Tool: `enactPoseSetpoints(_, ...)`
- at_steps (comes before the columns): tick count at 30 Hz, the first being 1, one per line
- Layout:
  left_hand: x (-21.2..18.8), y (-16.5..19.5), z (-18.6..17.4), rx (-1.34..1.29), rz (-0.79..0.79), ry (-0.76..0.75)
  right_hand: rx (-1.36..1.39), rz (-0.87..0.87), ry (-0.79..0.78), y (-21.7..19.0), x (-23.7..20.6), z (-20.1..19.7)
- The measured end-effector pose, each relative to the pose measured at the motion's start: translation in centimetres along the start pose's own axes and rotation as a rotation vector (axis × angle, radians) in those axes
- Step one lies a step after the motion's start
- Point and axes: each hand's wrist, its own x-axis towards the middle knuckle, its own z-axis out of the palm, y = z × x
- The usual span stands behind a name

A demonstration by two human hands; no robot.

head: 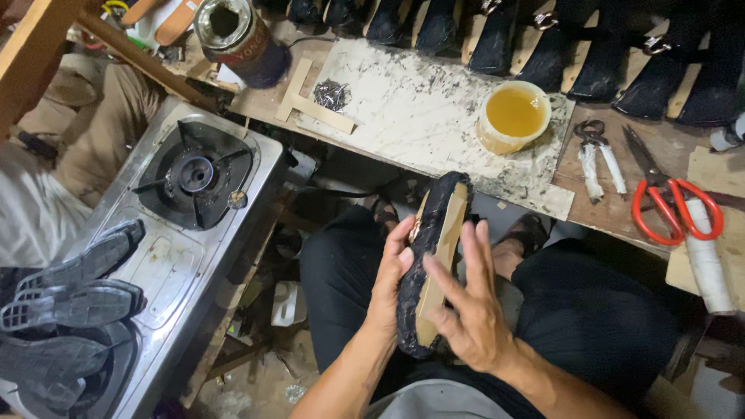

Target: The person sits on the floor holding a shoe with a black sole and a tan insole board, dips fingers into a cup of yellow adhesive, and spreads the glue by hand along the sole edge, repeating the application and pressing the sole. At the end the person places the finished shoe onto a shelf rack with other completed shoes.

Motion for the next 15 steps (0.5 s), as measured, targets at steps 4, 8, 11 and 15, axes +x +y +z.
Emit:
enactPoseSetpoints(4,0.47,0.01,-0.18,0.018,-0.006,0.047,-0.176,-0.258,0.018,-0.01,-0.54,0.07)
enactPoseSetpoints(8,0.58,0.04,-0.2,0.033,-0.015,0.073,-0.284,-0.406,0.073,0.02,-0.63,0.03)
enactPoseSetpoints(11,0.48,0.33,-0.29,0.104,0.017,0.047,-0.244,-0.481,0.07,-0.27,-0.73,-0.03)
enactPoseSetpoints(15,0.04,0.6,-0.39,0.158,0.069,-0.021,-0.148,-0.326,0.12,-0.79,-0.45,-0.31)
